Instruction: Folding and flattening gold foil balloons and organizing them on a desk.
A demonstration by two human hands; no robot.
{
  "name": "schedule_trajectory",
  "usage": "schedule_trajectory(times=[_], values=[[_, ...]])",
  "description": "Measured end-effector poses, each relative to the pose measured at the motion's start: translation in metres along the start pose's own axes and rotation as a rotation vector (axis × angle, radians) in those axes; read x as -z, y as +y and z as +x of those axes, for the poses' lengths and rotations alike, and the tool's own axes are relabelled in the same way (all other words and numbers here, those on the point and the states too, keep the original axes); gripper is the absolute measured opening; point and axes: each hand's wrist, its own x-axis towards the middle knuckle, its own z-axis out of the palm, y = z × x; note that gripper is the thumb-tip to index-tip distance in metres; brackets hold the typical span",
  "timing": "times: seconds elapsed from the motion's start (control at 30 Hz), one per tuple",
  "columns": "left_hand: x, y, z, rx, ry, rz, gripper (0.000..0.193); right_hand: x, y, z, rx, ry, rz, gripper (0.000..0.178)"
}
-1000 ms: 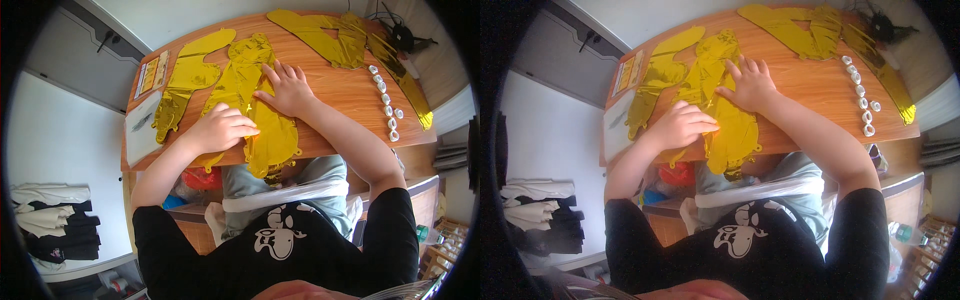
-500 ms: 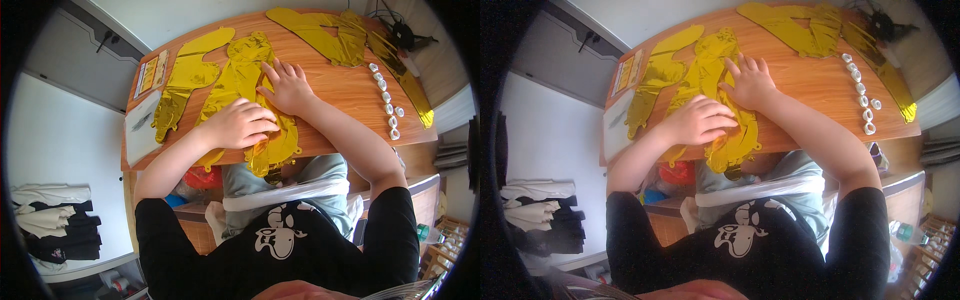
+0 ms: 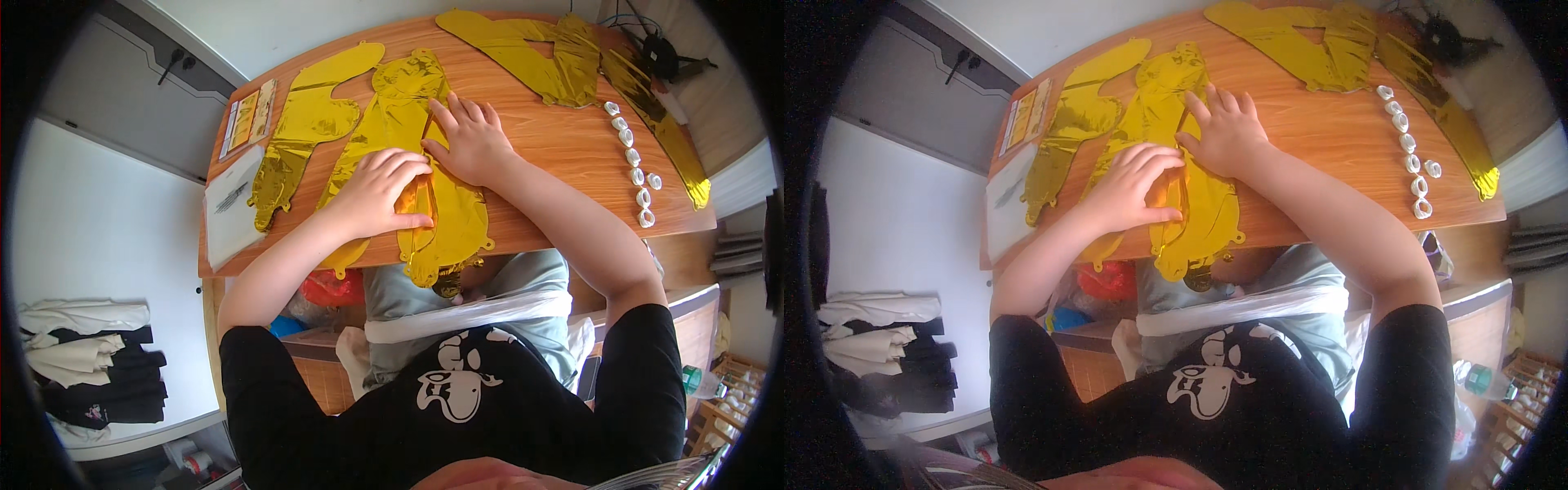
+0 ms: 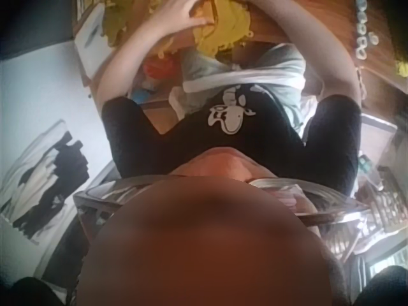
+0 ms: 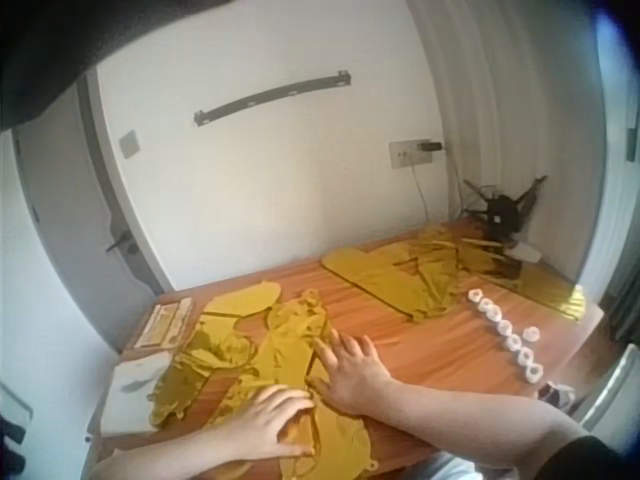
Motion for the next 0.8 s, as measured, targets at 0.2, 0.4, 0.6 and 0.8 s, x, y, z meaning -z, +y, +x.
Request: schedule_trajectory(times=[0.2, 0.4, 0.6, 0.8], values=[[-0.0068, -0.0091, 0.0003, 0.054, -0.004, -0.059, 0.088, -0.0022, 0.0013, 0.0003, 0.005, 0.007, 0.003, 0.072], [-0.0057, -0.0094, 0.0008, 0.139, -0.017, -0.152, 0.103, -0.0035, 0.0020, 0.0008, 0.007, 0.011, 0.005, 0.073], [-0.0061, -0.0081, 0.0024, 0.178, -0.074, -0.242, 0.116, -0.0004, 0.0022, 0.0027, -0.004, -0.064, -0.032, 0.083], [0.0003, -0.0035, 0.0076, 0.236, -0.120, -0.219, 0.135, 0.0021, 0.0017, 0.0023, -0.001, -0.048, -0.020, 0.095]])
